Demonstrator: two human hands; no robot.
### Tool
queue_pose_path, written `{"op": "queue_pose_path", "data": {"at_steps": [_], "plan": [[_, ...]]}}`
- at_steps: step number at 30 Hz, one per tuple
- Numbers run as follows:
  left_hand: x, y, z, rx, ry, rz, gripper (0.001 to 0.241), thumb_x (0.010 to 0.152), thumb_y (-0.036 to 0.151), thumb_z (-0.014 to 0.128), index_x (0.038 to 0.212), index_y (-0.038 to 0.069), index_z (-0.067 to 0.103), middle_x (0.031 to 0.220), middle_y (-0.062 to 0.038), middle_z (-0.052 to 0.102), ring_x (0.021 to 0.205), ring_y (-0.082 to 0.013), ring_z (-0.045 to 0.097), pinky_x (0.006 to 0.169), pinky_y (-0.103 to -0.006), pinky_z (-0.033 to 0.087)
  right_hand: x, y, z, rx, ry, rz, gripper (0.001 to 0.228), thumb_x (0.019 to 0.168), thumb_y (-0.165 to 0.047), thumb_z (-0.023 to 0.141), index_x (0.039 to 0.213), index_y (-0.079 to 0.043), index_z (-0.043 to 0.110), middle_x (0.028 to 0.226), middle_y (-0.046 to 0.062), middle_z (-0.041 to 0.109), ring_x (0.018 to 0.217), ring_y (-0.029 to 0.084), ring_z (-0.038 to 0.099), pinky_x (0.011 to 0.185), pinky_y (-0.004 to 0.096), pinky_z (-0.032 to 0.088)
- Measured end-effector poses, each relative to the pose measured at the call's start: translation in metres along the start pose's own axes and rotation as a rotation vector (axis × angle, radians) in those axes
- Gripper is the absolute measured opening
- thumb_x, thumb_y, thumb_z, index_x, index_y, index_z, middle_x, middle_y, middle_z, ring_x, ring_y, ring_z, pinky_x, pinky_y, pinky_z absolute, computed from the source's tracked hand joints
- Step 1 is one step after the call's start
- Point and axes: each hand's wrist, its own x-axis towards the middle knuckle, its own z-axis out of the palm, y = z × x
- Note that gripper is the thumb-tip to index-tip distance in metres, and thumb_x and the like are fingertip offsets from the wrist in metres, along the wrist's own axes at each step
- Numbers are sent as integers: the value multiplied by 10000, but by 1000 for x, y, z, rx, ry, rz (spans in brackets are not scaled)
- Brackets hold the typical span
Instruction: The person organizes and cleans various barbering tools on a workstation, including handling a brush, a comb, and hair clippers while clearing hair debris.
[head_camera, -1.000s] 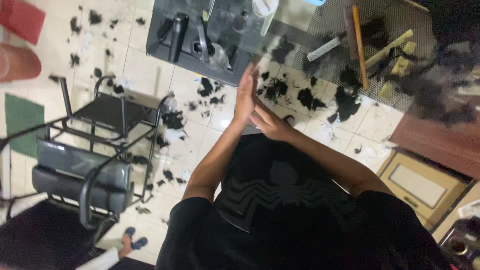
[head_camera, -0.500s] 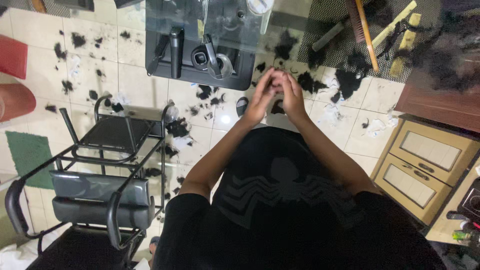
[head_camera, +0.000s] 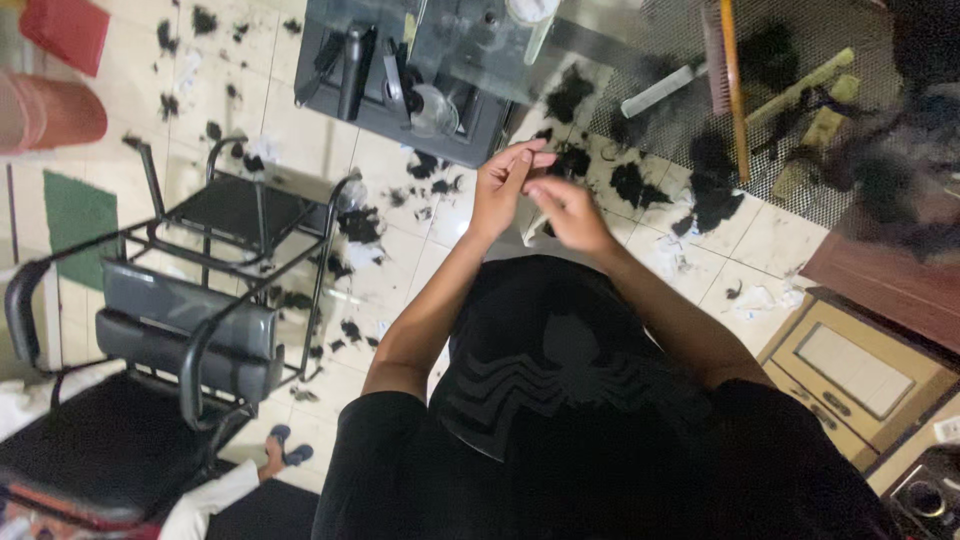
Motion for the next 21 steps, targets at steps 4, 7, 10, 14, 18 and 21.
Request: {"op": "queue_pose_path", "data": {"at_steps": [4, 7, 10, 14, 18, 21], "plan": [[-15, -5, -7, 61, 53, 120, 298, 1136, 201, 560, 1209, -45, 712, 1169, -131, 778, 1035, -176, 705, 947, -324, 561, 12, -3, -24, 307, -9, -44, 206, 1082, -103, 590, 1179, 60, 671, 1131, 113, 733, 1058, 144, 688, 965, 293, 536], [-13, 15, -12, 46, 20, 141, 376, 1177, 234, 475, 1139, -38, 731, 1253, -140, 759, 1111, -196, 700, 1004, -339, 551, 26, -12, -34, 295, 4, -37, 204, 1076, -108, 591, 1182, 44, 676, 1177, 93, 735, 1055, 118, 683, 940, 264, 531], [-16, 46, -10, -47, -75, 157, 368, 1173, 263, 430, 1233, -11, 669, 1387, -124, 691, 1267, -215, 674, 1079, -355, 533, 42, -19, -31, 302, 67, 21, 195, 1088, -106, 588, 1191, 34, 677, 1060, 82, 732, 990, 108, 679, 883, 260, 533], [-18, 99, -14, -7, -201, 149, 413, 1124, 210, 551, 1485, 12, 526, 1536, -124, 550, 1407, -241, 556, 1134, -382, 480, 54, -46, -21, 260, 112, -44, 178, 1111, -93, 530, 1148, 23, 660, 1009, 66, 696, 937, 114, 656, 832, 267, 526], [-20, 154, -39, 72, -309, 238, 422, 1114, 189, 573, 1503, 33, 524, 1584, -126, 509, 1424, -245, 558, 1153, -389, 490, 62, -81, -1, 199, 201, -144, 170, 1107, -50, 488, 1115, 15, 646, 998, 69, 675, 933, 137, 641, 879, 291, 531], [-12, 183, -72, 95, -434, 261, 421, 1107, 177, 563, 1500, 36, 512, 1604, -136, 466, 1470, -257, 516, 1190, -401, 488, 71, -102, 19, 231, 237, -153, 177, 1104, -4, 484, 1094, 25, 659, 1004, 92, 661, 912, 151, 605, 852, 301, 506]]}}
